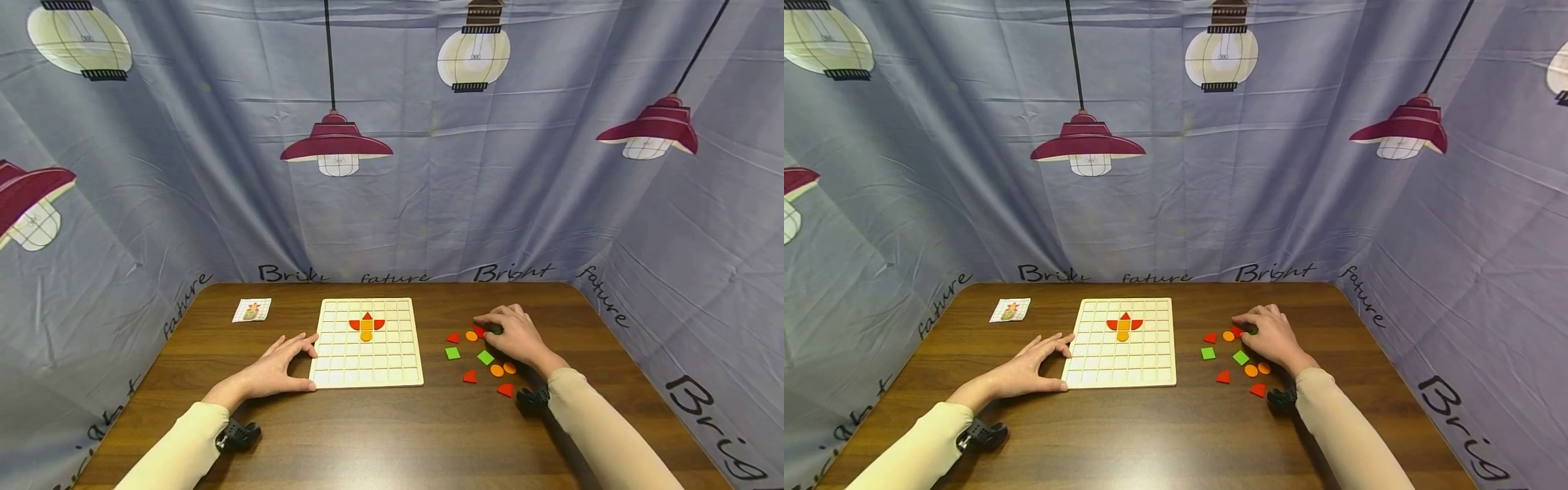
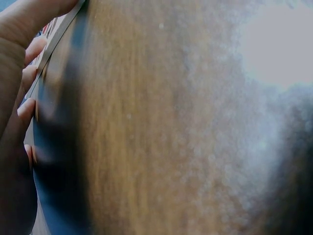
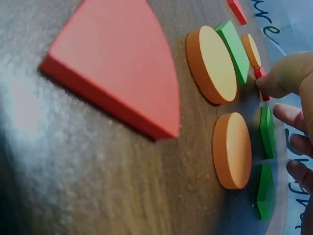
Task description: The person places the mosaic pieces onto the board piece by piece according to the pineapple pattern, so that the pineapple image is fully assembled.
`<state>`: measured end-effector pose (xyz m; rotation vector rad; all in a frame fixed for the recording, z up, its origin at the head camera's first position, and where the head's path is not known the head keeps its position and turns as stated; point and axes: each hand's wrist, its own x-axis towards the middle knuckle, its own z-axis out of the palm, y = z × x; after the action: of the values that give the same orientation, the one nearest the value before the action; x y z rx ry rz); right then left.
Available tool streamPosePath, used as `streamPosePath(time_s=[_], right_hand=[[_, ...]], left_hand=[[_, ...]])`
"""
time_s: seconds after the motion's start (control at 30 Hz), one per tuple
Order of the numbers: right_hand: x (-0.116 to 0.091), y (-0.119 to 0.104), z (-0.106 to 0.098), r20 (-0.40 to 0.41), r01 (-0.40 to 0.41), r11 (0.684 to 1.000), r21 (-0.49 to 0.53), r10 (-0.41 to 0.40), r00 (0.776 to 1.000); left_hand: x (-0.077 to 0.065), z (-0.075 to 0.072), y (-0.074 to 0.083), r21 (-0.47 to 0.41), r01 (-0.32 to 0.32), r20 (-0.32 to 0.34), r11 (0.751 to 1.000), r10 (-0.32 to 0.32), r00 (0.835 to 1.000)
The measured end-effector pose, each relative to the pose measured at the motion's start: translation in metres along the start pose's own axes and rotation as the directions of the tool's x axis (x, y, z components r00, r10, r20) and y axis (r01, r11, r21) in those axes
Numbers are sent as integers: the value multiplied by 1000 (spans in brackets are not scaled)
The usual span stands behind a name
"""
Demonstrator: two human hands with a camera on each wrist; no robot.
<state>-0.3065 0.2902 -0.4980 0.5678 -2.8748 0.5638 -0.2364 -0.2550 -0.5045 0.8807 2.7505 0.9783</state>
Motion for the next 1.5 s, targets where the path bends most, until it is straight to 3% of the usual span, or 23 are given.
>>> streamPosePath(time_s=[0.17, 0.43, 0.93, 1.17, 1.5], right_hand=[[2, -1, 0, 31, 4, 1000, -1, -4, 1000], [1, 6, 4, -46, -21, 1000, 2, 21, 999], [0, 3, 7, -2, 21, 1000, 12, -21, 1000], [5, 2, 13, -30, 25, 1000, -5, -25, 999], [6, 2, 11, -33, -17, 1000, 1, 17, 999]], left_hand=[[1, 1, -1, -11, 8, 0, 1000, -8, 1000], [1, -2, 4, 14, 27, 12, 1000, -28, 1000], [0, -2, 4, 18, 19, 10, 1000, -19, 1000], [0, -2, 3, 12, 22, 10, 1000, -22, 1000], [0, -1, 3, 8, 27, 9, 1000, -27, 1000]])
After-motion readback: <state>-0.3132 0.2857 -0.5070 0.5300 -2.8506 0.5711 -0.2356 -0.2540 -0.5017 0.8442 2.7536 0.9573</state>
